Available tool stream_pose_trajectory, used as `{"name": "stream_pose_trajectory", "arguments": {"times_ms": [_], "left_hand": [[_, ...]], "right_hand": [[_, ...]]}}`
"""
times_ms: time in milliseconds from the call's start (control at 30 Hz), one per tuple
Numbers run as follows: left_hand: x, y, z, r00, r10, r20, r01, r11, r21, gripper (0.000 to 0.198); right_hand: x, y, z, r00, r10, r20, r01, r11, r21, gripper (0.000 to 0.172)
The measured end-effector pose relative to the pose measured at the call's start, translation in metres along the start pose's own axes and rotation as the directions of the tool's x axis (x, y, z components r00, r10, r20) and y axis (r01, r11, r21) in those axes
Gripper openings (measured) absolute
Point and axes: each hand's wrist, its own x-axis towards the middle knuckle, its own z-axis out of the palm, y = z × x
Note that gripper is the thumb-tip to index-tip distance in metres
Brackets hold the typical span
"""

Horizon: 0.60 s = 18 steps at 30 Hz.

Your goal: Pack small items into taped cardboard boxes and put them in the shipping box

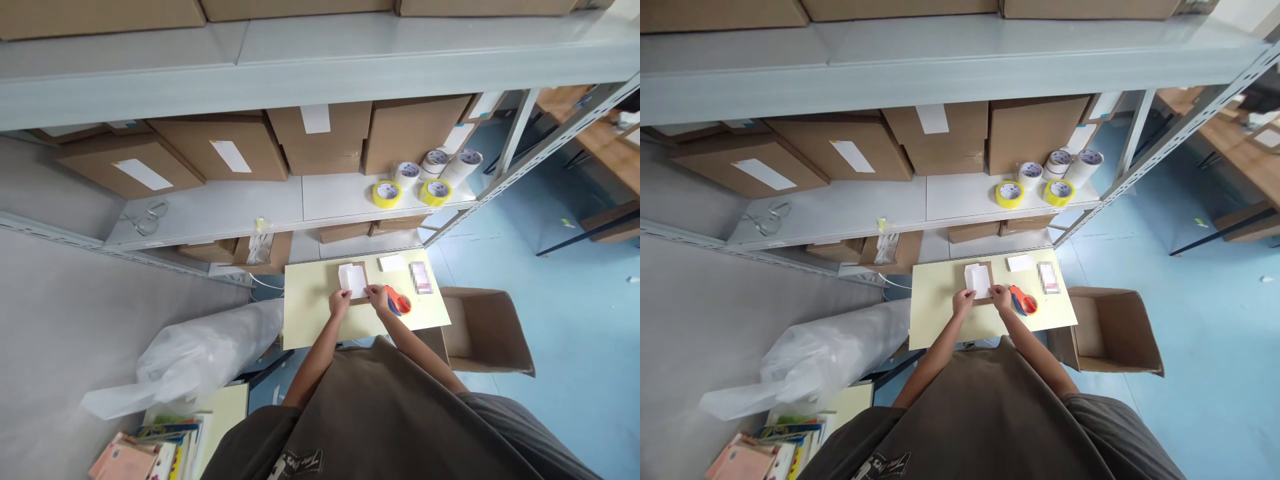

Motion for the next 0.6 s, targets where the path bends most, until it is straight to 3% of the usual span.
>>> {"name": "stream_pose_trajectory", "arguments": {"times_ms": [133, 233, 467, 533, 600], "left_hand": [[0.000, 0.003, 0.014, 0.997, -0.079, -0.020, 0.081, 0.985, 0.151, 0.030], [0.002, 0.005, 0.020, 0.993, -0.114, -0.020, 0.116, 0.968, 0.224, 0.031], [0.005, 0.002, 0.024, 0.991, -0.130, -0.040, 0.136, 0.938, 0.319, 0.029], [0.009, 0.002, 0.022, 0.994, -0.099, -0.044, 0.108, 0.934, 0.339, 0.027], [0.014, 0.004, 0.021, 0.999, 0.022, -0.036, -0.007, 0.933, 0.359, 0.028]], "right_hand": [[0.013, 0.012, 0.001, 0.995, -0.065, -0.074, 0.043, 0.964, -0.262, 0.014], [0.019, 0.018, 0.005, 0.993, -0.072, -0.088, 0.035, 0.930, -0.365, 0.011], [0.028, 0.025, 0.007, 0.997, -0.077, 0.007, 0.068, 0.831, -0.553, 0.011], [0.029, 0.023, 0.006, 0.994, -0.102, 0.038, 0.104, 0.775, -0.624, 0.016], [0.028, 0.022, 0.004, 0.981, -0.164, 0.101, 0.187, 0.684, -0.705, 0.027]]}}
